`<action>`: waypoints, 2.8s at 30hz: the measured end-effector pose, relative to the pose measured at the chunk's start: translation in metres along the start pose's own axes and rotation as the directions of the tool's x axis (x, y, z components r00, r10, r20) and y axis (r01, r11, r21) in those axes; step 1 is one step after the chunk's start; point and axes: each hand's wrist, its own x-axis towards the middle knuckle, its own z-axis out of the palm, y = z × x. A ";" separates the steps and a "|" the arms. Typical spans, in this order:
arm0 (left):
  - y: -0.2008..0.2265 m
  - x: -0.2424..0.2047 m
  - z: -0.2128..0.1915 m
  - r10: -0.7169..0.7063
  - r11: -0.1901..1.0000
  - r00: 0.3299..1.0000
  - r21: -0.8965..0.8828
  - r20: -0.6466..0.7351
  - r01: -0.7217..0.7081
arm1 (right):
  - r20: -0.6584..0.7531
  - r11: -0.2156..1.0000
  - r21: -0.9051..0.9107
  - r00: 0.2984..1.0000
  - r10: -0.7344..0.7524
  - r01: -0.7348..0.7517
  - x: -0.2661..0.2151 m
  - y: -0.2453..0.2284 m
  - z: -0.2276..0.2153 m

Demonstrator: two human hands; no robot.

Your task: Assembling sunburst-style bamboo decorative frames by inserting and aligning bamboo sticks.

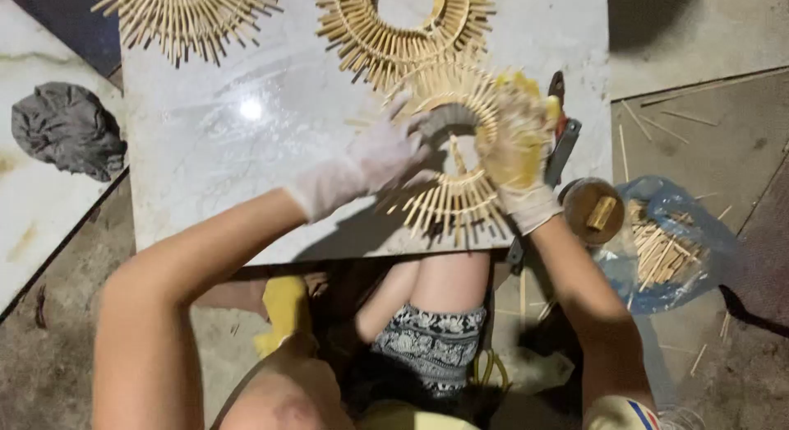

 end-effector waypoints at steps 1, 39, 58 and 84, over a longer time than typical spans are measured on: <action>-0.007 0.022 -0.002 0.003 1.000 1.000 0.005 -0.001 -0.003 | -0.006 1.000 -0.001 1.000 0.002 -0.002 0.007 0.020 0.005; -0.145 0.140 0.000 -0.434 0.898 0.762 0.163 0.480 0.409 | 0.018 0.868 0.032 0.869 0.495 -0.495 -0.069 0.100 0.073; -0.164 0.080 0.094 -0.524 0.841 0.839 -0.063 0.149 0.537 | 0.037 0.793 -0.167 0.800 0.599 -0.586 -0.092 0.092 0.046; -0.098 -0.098 0.016 -0.150 0.987 0.982 -0.041 0.115 0.156 | 0.265 0.999 -0.017 0.963 -0.042 0.049 0.132 -0.136 0.081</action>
